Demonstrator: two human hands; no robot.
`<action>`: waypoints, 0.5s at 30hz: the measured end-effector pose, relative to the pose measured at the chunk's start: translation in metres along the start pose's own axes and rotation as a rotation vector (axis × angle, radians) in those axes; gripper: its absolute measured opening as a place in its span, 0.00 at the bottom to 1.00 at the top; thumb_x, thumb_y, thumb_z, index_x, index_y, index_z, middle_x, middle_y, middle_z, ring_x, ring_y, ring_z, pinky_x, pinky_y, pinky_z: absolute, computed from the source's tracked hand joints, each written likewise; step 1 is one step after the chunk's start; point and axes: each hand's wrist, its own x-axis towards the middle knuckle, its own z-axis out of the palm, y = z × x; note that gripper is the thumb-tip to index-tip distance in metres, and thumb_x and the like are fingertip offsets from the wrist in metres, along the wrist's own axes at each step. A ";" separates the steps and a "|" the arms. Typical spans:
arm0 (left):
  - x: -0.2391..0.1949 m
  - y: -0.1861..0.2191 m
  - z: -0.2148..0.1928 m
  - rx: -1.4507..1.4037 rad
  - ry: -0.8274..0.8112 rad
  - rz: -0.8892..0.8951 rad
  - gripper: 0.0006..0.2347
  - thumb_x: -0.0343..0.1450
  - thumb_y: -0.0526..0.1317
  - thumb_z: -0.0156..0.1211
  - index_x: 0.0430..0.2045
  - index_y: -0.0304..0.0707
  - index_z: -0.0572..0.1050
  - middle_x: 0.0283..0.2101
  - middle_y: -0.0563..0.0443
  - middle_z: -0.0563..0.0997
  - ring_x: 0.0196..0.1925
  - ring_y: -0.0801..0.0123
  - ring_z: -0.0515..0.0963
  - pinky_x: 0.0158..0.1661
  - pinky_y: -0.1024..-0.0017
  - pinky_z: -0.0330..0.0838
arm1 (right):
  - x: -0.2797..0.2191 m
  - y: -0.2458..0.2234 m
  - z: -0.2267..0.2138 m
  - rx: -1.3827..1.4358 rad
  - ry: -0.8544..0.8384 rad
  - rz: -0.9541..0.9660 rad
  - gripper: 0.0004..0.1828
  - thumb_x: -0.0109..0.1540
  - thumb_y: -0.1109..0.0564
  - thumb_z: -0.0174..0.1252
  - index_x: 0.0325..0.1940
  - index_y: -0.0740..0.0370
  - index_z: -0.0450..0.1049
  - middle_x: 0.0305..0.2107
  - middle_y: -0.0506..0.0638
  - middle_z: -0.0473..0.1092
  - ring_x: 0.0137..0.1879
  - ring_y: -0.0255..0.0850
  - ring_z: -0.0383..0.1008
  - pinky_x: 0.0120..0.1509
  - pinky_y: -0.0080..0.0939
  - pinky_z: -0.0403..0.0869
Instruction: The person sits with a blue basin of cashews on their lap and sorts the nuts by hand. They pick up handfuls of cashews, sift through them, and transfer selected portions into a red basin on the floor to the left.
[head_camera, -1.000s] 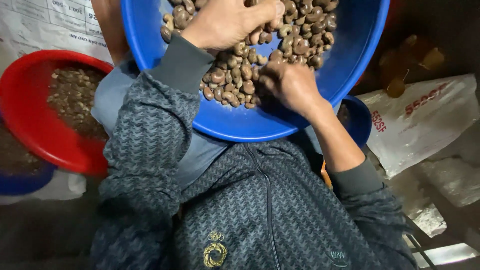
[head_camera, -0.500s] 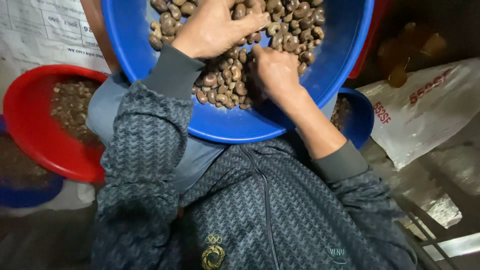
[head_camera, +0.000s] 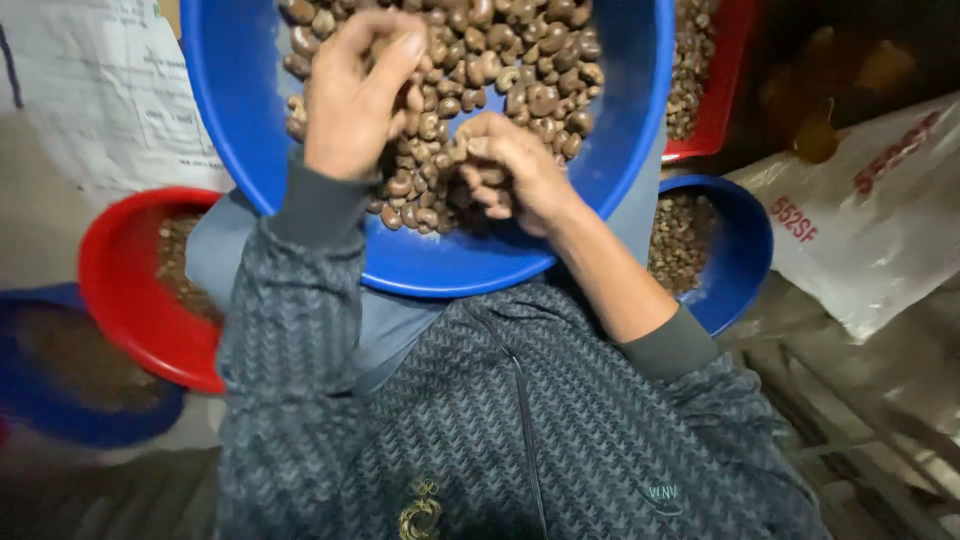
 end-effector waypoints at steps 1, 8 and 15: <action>-0.011 0.003 0.009 0.017 -0.013 0.001 0.07 0.76 0.37 0.58 0.46 0.38 0.74 0.36 0.53 0.79 0.26 0.80 0.74 0.21 0.85 0.65 | 0.000 0.005 0.000 0.015 0.000 -0.016 0.12 0.64 0.54 0.51 0.50 0.60 0.68 0.23 0.45 0.65 0.22 0.29 0.58 0.19 0.28 0.53; -0.071 -0.011 0.083 0.363 0.303 0.325 0.06 0.77 0.35 0.57 0.46 0.35 0.75 0.43 0.46 0.78 0.44 0.69 0.76 0.47 0.73 0.72 | -0.008 0.026 0.013 0.330 0.036 -0.074 0.25 0.67 0.37 0.47 0.50 0.60 0.73 0.34 0.54 0.75 0.28 0.37 0.73 0.18 0.31 0.66; -0.088 -0.040 0.149 0.809 0.254 0.747 0.06 0.73 0.35 0.63 0.41 0.34 0.79 0.47 0.42 0.79 0.51 0.49 0.80 0.54 0.58 0.72 | -0.018 0.062 -0.027 0.522 0.135 -0.211 0.29 0.67 0.30 0.54 0.47 0.56 0.79 0.46 0.56 0.78 0.49 0.46 0.79 0.51 0.50 0.82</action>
